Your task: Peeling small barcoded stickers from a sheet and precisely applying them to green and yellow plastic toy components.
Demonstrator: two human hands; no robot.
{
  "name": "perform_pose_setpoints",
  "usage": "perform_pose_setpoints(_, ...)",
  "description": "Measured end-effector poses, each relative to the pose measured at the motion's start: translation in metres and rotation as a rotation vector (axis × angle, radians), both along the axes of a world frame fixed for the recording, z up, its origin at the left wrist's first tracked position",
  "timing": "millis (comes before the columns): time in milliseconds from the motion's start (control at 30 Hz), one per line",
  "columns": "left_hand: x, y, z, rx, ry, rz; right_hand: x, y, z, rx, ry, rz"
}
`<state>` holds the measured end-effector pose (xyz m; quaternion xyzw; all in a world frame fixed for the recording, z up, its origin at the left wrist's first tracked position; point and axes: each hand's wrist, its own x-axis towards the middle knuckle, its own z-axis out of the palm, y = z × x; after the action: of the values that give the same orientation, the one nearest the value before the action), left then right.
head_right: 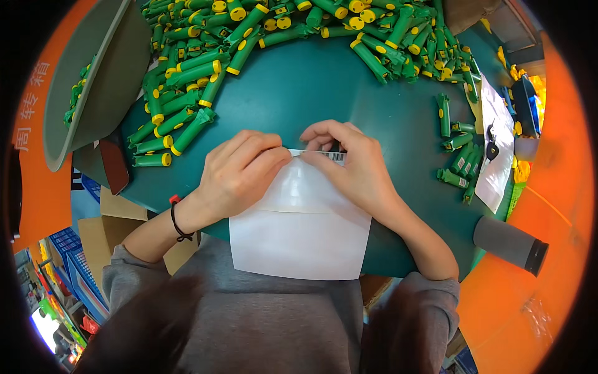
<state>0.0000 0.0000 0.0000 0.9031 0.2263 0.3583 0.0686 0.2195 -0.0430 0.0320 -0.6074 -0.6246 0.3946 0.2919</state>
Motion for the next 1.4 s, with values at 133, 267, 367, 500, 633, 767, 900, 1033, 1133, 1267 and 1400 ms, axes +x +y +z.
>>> perform_pose_setpoints(133,0.001,0.002,0.006,-0.258,-0.171,0.020,0.021,0.034,0.017,0.151,-0.084,-0.022)
perform_pose_setpoints(267,0.001,-0.004,0.010,-0.486,-0.292,0.085,0.073,0.105,-0.002,0.577,-0.588,-0.189)
perform_pose_setpoints(367,0.000,-0.001,0.018,-0.597,-0.401,0.084,0.079,0.120,-0.001,0.429,-0.712,-0.048)
perform_pose_setpoints(500,-0.011,0.002,0.033,-0.961,-0.611,0.069,0.052,0.102,0.028,0.222,-0.491,-0.019)
perform_pose_setpoints(633,-0.016,-0.001,0.044,-1.161,-0.812,-0.061,0.015,0.047,0.035,-0.042,0.552,0.013)
perform_pose_setpoints(767,-0.011,0.000,0.046,-1.001,-0.729,-0.133,-0.009,0.000,0.023,-0.108,0.803,-0.059)
perform_pose_setpoints(900,-0.008,-0.002,0.051,-0.881,-0.572,-0.135,-0.019,-0.017,0.019,-0.072,0.826,-0.095)
perform_pose_setpoints(1033,-0.002,-0.007,0.056,-0.795,-0.505,-0.119,-0.017,-0.020,0.013,0.113,0.714,-0.024)
perform_pose_setpoints(1133,0.003,-0.008,0.059,-0.737,-0.485,-0.074,-0.016,-0.021,0.012,0.199,0.651,0.016)
perform_pose_setpoints(1267,0.004,-0.010,0.059,-0.700,-0.471,-0.042,-0.018,-0.020,0.016,0.193,0.632,0.025)
perform_pose_setpoints(1400,0.004,-0.008,0.059,-0.666,-0.438,-0.038,-0.018,-0.022,0.016,0.188,0.632,0.015)
